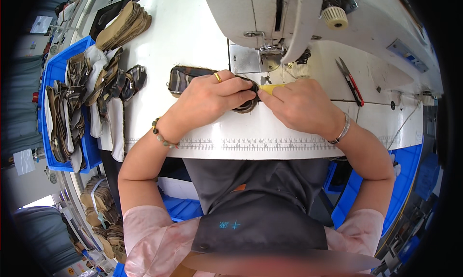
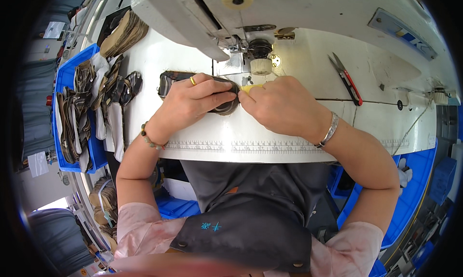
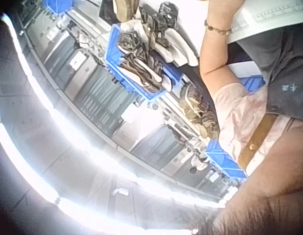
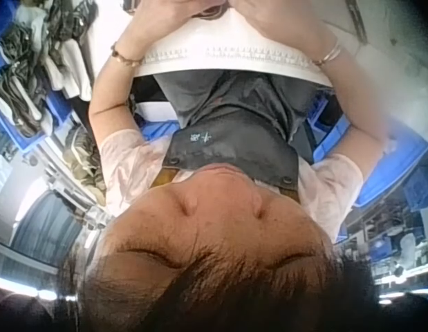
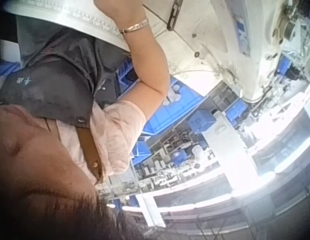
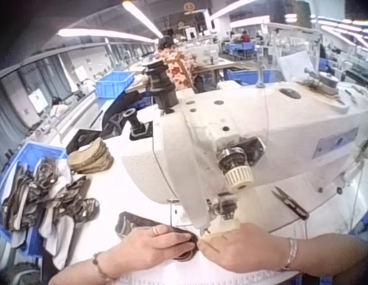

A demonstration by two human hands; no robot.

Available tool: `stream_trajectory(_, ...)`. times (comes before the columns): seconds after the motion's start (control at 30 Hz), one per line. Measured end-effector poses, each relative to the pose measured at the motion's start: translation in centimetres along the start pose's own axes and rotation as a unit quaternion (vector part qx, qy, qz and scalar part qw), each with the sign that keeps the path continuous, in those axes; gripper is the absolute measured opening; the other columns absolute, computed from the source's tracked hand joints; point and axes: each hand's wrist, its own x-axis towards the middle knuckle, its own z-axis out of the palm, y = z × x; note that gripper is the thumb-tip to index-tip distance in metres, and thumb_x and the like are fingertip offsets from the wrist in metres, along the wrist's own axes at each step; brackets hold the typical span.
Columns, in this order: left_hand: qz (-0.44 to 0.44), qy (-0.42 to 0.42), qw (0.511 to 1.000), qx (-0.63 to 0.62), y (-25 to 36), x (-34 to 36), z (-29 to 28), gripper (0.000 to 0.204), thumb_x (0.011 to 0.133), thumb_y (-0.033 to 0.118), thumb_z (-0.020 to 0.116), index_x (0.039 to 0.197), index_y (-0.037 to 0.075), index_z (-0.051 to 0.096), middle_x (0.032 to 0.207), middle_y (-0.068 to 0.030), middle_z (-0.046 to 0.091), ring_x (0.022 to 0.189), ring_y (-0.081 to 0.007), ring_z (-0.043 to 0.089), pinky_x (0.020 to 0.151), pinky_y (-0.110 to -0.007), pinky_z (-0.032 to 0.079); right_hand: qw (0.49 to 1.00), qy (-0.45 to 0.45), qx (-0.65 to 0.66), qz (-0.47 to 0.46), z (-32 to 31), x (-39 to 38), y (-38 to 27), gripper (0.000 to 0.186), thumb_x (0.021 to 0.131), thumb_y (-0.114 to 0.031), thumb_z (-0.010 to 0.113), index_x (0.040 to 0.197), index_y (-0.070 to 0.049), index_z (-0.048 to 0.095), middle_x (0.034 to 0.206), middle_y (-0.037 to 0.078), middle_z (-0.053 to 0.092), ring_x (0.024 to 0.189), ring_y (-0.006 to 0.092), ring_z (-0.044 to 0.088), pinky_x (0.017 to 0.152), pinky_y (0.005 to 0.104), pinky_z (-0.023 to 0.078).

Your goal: Sewing fabric or leather components for shoes using an industrial sewing machine.

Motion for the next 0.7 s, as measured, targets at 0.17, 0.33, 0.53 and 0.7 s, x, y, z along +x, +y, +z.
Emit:
stream_trajectory(0.17, 0.020, 0.021, 0.999, 0.015, 0.1, -0.3, 0.0, 0.025, 0.070, 0.011, 0.071, 0.094, 0.008, 0.076, 0.109, 0.0006, 0.069, 0.085, -0.0157, 0.064, 0.066, -0.027, 0.057, 1.000, -0.012, -0.023, -0.016, -0.1, 0.0, -0.2, 0.023, 0.084, -0.011, 0.064, 0.102, 0.000, 0.071, 0.069, 0.003, 0.062, 0.060, 0.0178, 0.065, 0.051, 0.0321, 0.049)
stream_trajectory(0.33, 0.047, 0.030, 0.998, 0.019, -0.2, -0.3, -0.1, 0.026, 0.068, 0.010, 0.070, 0.094, 0.007, 0.076, 0.112, -0.0009, 0.070, 0.086, -0.0164, 0.065, 0.067, -0.028, 0.058, 0.999, -0.022, -0.030, -0.010, -0.5, 0.1, -0.5, 0.024, 0.082, -0.010, 0.064, 0.102, 0.002, 0.071, 0.068, 0.003, 0.061, 0.060, 0.0176, 0.064, 0.051, 0.0324, 0.048)
stream_trajectory(0.53, 0.012, -0.025, 0.998, 0.062, 1.0, 0.0, -0.3, 0.031, 0.072, 0.013, 0.068, 0.102, 0.011, 0.074, 0.111, 0.0013, 0.068, 0.090, -0.0155, 0.064, 0.074, -0.029, 0.059, 0.998, -0.044, -0.038, -0.001, -0.5, -0.1, -0.5, 0.023, 0.082, -0.010, 0.065, 0.102, 0.001, 0.071, 0.067, 0.003, 0.061, 0.060, 0.0171, 0.064, 0.051, 0.0323, 0.048)
stream_trajectory(0.7, -0.006, -0.005, 1.000, 0.029, 0.8, -0.7, 0.0, 0.034, 0.074, 0.014, 0.065, 0.107, 0.014, 0.074, 0.106, 0.0019, 0.065, 0.092, -0.0150, 0.063, 0.078, -0.030, 0.058, 0.999, -0.030, -0.039, -0.015, -0.5, 0.0, -0.5, 0.018, 0.084, -0.009, 0.065, 0.099, 0.000, 0.071, 0.066, 0.002, 0.060, 0.059, 0.0162, 0.063, 0.051, 0.0316, 0.048)
